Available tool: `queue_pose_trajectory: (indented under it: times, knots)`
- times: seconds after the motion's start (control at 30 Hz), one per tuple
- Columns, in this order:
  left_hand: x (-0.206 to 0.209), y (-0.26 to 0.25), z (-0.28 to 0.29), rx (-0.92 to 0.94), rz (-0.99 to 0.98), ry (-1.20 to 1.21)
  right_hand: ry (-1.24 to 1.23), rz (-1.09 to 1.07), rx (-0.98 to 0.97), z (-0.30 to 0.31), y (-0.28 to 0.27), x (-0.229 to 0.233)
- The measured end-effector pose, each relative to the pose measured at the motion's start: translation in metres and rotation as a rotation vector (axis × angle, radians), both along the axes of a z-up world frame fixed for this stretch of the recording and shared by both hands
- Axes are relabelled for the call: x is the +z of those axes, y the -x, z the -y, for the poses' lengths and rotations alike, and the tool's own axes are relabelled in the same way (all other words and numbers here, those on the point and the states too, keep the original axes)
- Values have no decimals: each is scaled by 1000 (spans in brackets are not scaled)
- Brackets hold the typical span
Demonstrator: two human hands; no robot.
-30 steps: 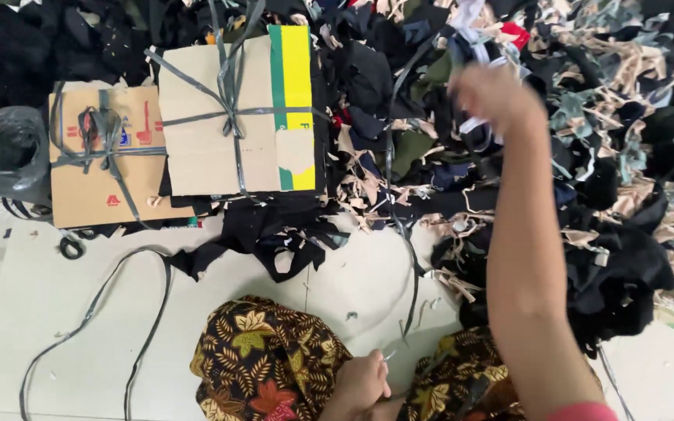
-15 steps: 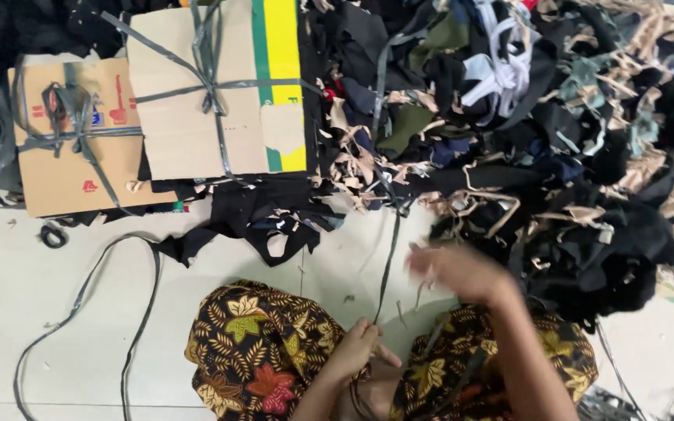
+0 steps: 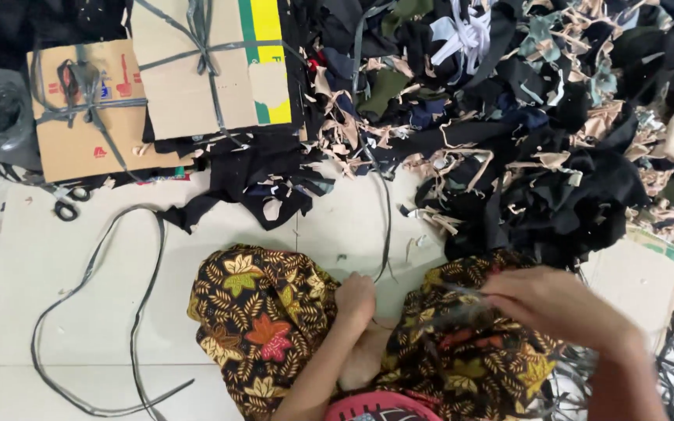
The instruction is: Sorting through a pile of fabric scraps to select and stack specific pieces on cardboard
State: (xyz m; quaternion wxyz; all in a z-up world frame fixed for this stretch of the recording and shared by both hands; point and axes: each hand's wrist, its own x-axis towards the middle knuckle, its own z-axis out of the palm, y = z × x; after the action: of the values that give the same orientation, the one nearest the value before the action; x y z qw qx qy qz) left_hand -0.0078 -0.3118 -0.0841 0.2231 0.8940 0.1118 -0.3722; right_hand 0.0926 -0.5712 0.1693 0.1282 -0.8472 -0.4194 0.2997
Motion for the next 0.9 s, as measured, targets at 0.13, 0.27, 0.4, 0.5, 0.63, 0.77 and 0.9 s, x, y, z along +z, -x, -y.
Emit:
queue_pose_trajectory:
  times: [0.13,0.27,0.4,0.5,0.63,0.77,0.9]
  knots:
    - [-9,27,33,-137,361,-499,-293,121,-9,-6,3,62]
    - [10,38,35,-236,441,-503,-530,284,-173,-19,-15,84]
    - [17,36,35,-204,456,-376,-840,263,-567,6,-62,95]
    - [-11,38,38,-206,432,-257,-695,568,-532,-17,-93,121]
    - [16,40,31,-372,128,-81,-579,608,-200,-122,-25,197]
    - [142,14,-4,-271,-26,157,-483,690,70,-152,-25,182]
    - [180,16,-56,88,204,746,-502,554,163,-154,-17,187]
